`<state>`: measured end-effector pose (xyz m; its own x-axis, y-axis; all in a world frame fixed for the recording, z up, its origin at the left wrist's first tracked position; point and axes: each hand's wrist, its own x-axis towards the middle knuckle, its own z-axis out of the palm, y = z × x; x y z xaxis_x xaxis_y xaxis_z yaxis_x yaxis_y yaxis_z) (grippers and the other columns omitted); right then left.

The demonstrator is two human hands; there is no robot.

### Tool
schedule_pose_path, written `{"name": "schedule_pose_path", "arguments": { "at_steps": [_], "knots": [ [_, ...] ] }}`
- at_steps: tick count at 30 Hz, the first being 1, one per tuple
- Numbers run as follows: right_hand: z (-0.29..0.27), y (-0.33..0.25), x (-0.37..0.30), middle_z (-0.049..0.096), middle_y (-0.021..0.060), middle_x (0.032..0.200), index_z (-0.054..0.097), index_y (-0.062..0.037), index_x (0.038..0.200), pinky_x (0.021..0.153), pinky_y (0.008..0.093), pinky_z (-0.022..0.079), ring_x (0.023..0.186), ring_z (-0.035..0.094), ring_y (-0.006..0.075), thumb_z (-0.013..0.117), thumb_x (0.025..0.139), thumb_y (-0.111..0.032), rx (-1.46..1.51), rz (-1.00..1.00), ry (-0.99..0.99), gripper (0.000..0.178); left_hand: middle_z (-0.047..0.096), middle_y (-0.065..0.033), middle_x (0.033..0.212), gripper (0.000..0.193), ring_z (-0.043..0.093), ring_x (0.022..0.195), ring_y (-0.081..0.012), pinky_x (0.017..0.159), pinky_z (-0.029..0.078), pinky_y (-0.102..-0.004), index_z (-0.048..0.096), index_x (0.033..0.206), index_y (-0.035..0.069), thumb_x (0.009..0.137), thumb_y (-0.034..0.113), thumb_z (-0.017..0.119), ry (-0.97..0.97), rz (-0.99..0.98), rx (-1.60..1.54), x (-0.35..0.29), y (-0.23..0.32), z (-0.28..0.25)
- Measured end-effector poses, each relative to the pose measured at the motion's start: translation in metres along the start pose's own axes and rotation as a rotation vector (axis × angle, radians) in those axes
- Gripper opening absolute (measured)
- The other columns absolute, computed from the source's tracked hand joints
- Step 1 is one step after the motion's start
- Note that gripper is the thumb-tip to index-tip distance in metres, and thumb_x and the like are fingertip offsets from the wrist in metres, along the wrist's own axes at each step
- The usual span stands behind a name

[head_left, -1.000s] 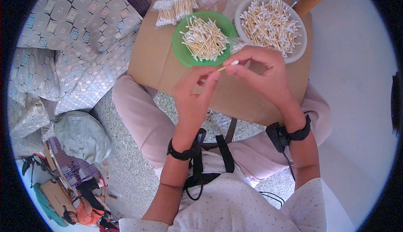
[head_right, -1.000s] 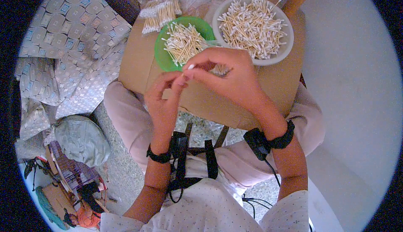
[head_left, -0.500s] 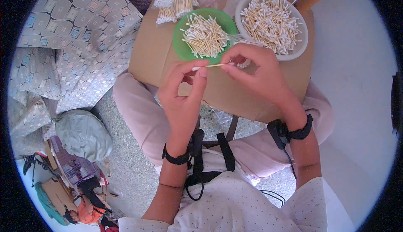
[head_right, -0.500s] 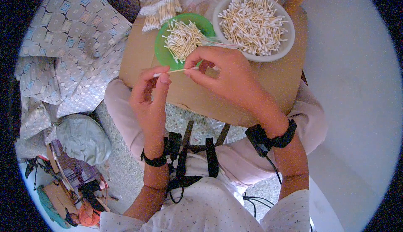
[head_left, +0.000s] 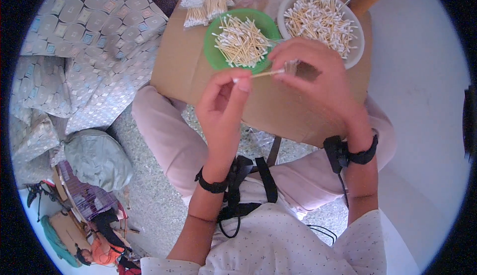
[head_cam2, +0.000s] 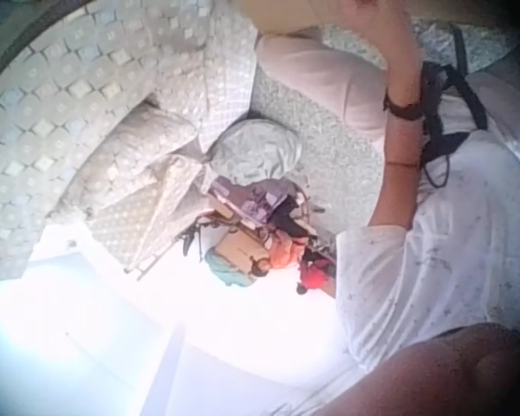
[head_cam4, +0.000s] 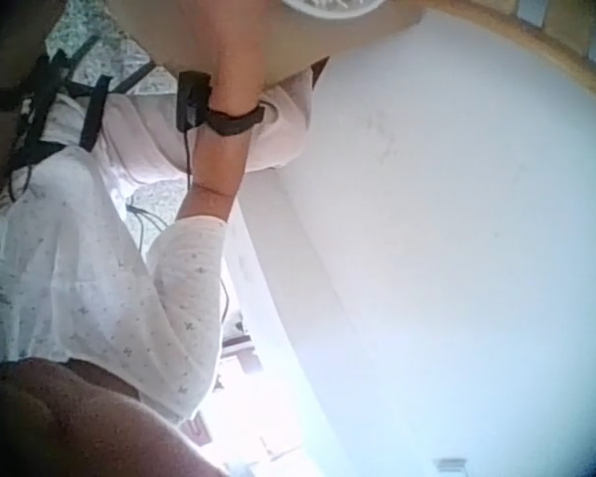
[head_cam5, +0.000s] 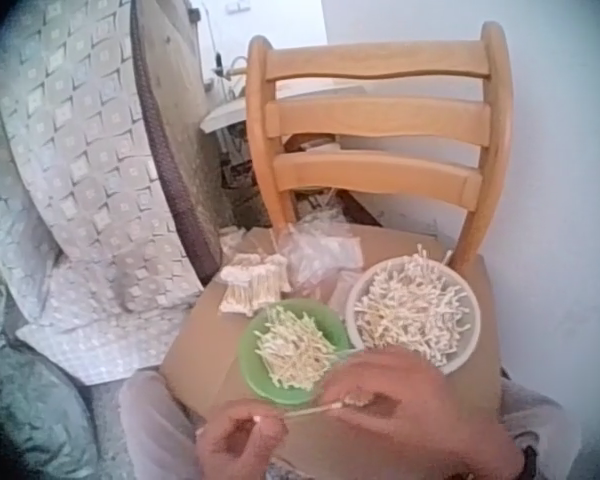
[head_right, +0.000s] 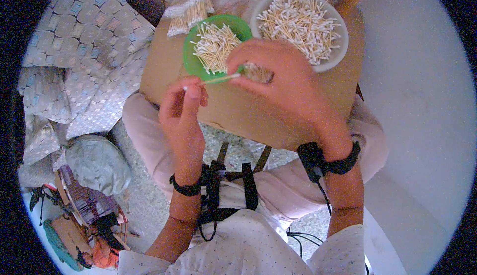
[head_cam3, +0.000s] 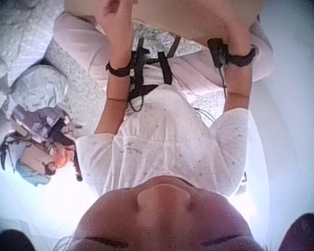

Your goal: Packaging cotton swabs into a small plastic bag.

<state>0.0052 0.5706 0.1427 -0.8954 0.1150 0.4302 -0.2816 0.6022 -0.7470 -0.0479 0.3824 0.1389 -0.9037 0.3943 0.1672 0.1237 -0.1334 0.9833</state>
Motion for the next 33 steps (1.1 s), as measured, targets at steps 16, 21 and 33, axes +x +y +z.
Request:
{"name": "schedule_pose_path", "arguments": {
  "at_steps": [16, 21, 33],
  "knots": [
    [-0.025, 0.033, -0.008, 0.065, 0.007, 0.099, 0.065, -0.005, 0.085, 0.086, 0.0378, 0.046, 0.097, 0.061, 0.0274, 0.069, 0.079, -0.014, -0.419, 0.039, 0.011, 0.012, 0.068, -0.006, 0.085, 0.019, 0.063, 0.071, -0.0122, 0.064, 0.048, -0.0248, 0.067, 0.101, 0.003, 0.084, 0.009, 0.07, -0.094, 0.296, 0.436, 0.067, -0.021, 0.041],
    [-0.027, 0.031, -0.008, 0.066, 0.0078, 0.097, 0.064, -0.0041, 0.085, 0.083, 0.0369, 0.047, 0.093, 0.062, 0.0276, 0.068, 0.079, -0.013, -0.398, 0.011, -0.014, 0.012, 0.07, -0.0078, 0.085, 0.016, 0.064, 0.07, -0.0127, 0.064, 0.049, -0.0252, 0.064, 0.096, 0.003, 0.083, 0.009, 0.071, -0.202, 0.271, 0.471, 0.066, -0.026, 0.038],
    [-0.026, 0.034, -0.007, 0.065, 0.0071, 0.093, 0.064, -0.0086, 0.085, 0.082, 0.0411, 0.046, 0.094, 0.061, 0.0292, 0.065, 0.079, -0.018, -0.366, 0.014, -0.032, 0.011, 0.069, -0.0078, 0.084, 0.016, 0.065, 0.072, -0.0133, 0.063, 0.049, -0.0257, 0.063, 0.096, 0.003, 0.084, 0.012, 0.07, -0.244, 0.289, 0.471, 0.069, -0.028, 0.034]
  ]
}}
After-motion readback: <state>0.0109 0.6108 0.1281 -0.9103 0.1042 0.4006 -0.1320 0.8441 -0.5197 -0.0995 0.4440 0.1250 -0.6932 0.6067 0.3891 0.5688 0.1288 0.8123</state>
